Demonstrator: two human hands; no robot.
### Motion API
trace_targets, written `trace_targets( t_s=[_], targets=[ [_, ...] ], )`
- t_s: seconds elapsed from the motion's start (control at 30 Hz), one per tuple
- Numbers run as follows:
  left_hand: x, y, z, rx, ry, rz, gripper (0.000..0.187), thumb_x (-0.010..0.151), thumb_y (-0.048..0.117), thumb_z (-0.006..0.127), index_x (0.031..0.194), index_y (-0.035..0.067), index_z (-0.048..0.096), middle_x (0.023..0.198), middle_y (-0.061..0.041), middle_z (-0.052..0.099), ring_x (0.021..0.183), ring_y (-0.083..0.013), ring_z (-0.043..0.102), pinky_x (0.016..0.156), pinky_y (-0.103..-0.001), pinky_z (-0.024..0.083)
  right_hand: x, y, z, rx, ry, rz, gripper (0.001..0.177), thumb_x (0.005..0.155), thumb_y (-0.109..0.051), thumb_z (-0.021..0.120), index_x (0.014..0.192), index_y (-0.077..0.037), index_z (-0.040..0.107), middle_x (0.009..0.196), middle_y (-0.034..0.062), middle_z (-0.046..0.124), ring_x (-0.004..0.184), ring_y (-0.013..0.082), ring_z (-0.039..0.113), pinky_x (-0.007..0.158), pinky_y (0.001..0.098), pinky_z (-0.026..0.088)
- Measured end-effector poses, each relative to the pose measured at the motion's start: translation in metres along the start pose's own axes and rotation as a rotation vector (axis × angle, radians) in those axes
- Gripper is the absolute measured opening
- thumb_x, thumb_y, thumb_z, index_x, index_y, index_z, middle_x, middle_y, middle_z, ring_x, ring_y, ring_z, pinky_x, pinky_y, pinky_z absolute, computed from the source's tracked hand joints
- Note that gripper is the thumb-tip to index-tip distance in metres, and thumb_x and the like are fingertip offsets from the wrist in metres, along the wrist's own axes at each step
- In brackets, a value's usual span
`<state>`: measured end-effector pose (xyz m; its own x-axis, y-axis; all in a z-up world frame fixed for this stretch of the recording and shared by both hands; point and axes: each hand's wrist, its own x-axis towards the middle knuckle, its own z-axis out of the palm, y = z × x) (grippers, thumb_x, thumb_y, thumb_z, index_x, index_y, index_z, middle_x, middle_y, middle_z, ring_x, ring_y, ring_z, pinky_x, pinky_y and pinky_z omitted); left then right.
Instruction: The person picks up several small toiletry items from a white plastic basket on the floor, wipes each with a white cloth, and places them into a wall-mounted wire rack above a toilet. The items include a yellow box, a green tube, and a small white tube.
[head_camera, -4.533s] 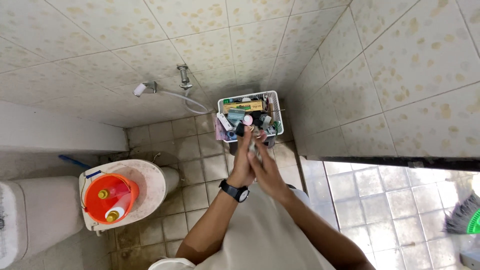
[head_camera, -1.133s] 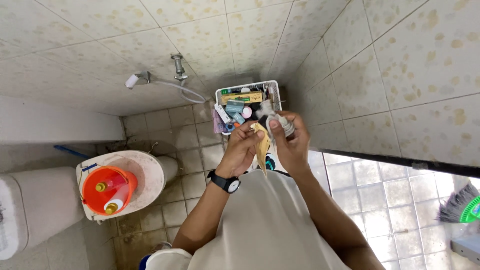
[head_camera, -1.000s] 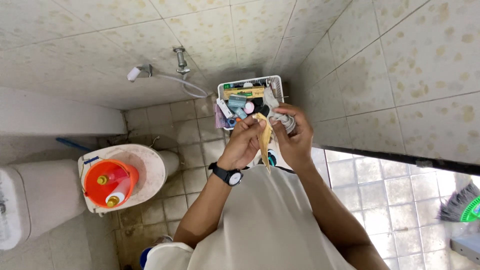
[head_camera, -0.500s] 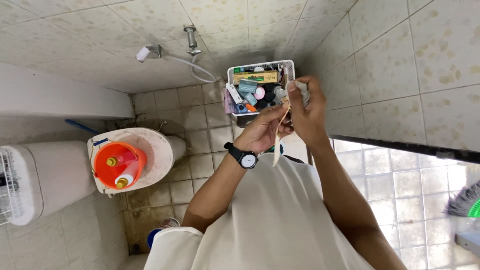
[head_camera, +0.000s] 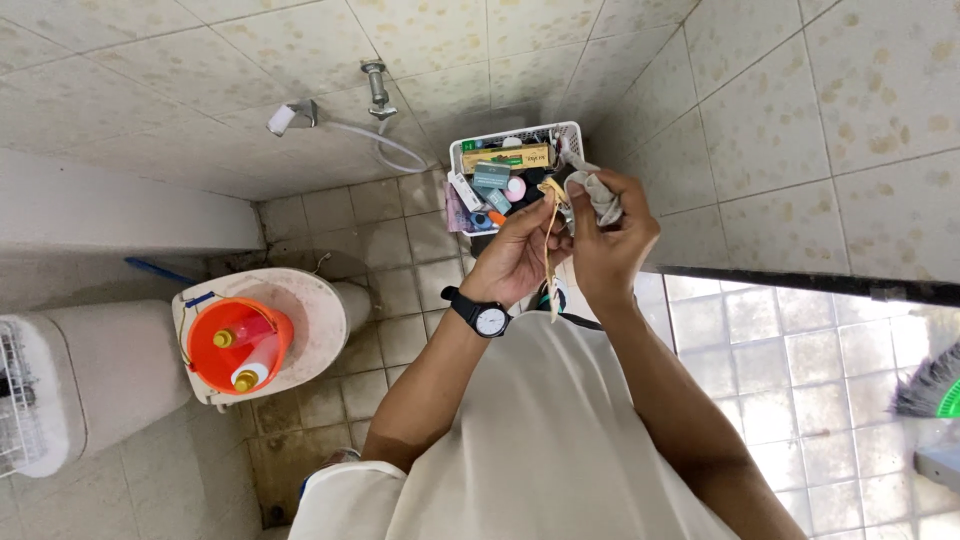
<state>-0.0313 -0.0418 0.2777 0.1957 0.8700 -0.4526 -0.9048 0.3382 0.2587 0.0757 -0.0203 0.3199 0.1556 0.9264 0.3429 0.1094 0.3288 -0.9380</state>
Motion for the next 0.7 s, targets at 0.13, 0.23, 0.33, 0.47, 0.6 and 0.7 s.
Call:
trace_targets(
  t_s=[0.13,0.23,0.33,0.47,0.6,0.7],
  targets=[
    [0.005,0.007,-0.006,0.079,0.008,0.08,0.015,0.094,0.023,0.076,0.094,0.01,0.068,0.078,-0.006,0.073,0.067,-0.0178,0.076,0.071,-0.033,0.063,-0.007,-0.029,0.0,-0.029,-0.245,-0.021,0.027,0.106,-0.003,0.056,0.132,0.003,0.061,0.123,0.0288,0.063,0.108,0.0377,0.061,0.094,0.0478,0.051],
    [0.006,0.01,-0.004,0.088,0.04,0.154,0.013,0.093,0.018,0.077,0.093,0.009,0.068,0.079,-0.008,0.074,0.068,-0.0195,0.076,0.07,-0.033,0.063,-0.014,-0.043,-0.002,-0.067,-0.342,-0.013,0.036,0.109,-0.005,0.048,0.142,0.005,0.055,0.144,0.0341,0.054,0.135,0.0504,0.049,0.112,0.0594,0.041],
    [0.007,0.014,-0.003,0.061,0.105,0.202,0.016,0.091,0.017,0.079,0.089,0.01,0.065,0.08,-0.009,0.074,0.069,-0.0191,0.076,0.065,-0.03,0.062,-0.022,-0.044,-0.006,-0.129,-0.338,-0.005,0.036,0.104,-0.002,0.057,0.14,-0.002,0.061,0.137,0.0273,0.061,0.129,0.0447,0.055,0.108,0.053,0.046],
    [-0.004,0.023,0.021,0.062,0.164,0.211,0.024,0.085,0.023,0.085,0.089,0.015,0.063,0.088,-0.004,0.074,0.075,-0.0132,0.072,0.061,-0.019,0.055,-0.031,-0.033,0.0,-0.265,-0.286,-0.037,0.044,0.1,-0.007,0.068,0.143,-0.005,0.06,0.133,0.022,0.068,0.124,0.0403,0.063,0.102,0.0483,0.052],
    [0.005,0.012,0.013,0.059,0.188,0.214,0.023,0.085,0.025,0.086,0.093,0.015,0.066,0.088,-0.001,0.073,0.076,-0.01,0.069,0.063,-0.013,0.052,-0.029,-0.033,0.007,-0.316,-0.294,0.01,0.043,0.098,-0.005,0.069,0.139,0.001,0.059,0.119,0.0297,0.07,0.112,0.0507,0.064,0.093,0.0568,0.054],
    [0.003,0.01,0.02,-0.013,0.162,0.183,0.022,0.086,0.023,0.086,0.094,0.011,0.07,0.095,-0.009,0.074,0.084,-0.0167,0.071,0.072,-0.023,0.056,-0.03,-0.022,0.005,-0.416,-0.223,0.075,0.029,0.094,-0.015,0.078,0.122,-0.008,0.071,0.102,0.0191,0.076,0.103,0.0399,0.071,0.083,0.0463,0.058]
  ],
)
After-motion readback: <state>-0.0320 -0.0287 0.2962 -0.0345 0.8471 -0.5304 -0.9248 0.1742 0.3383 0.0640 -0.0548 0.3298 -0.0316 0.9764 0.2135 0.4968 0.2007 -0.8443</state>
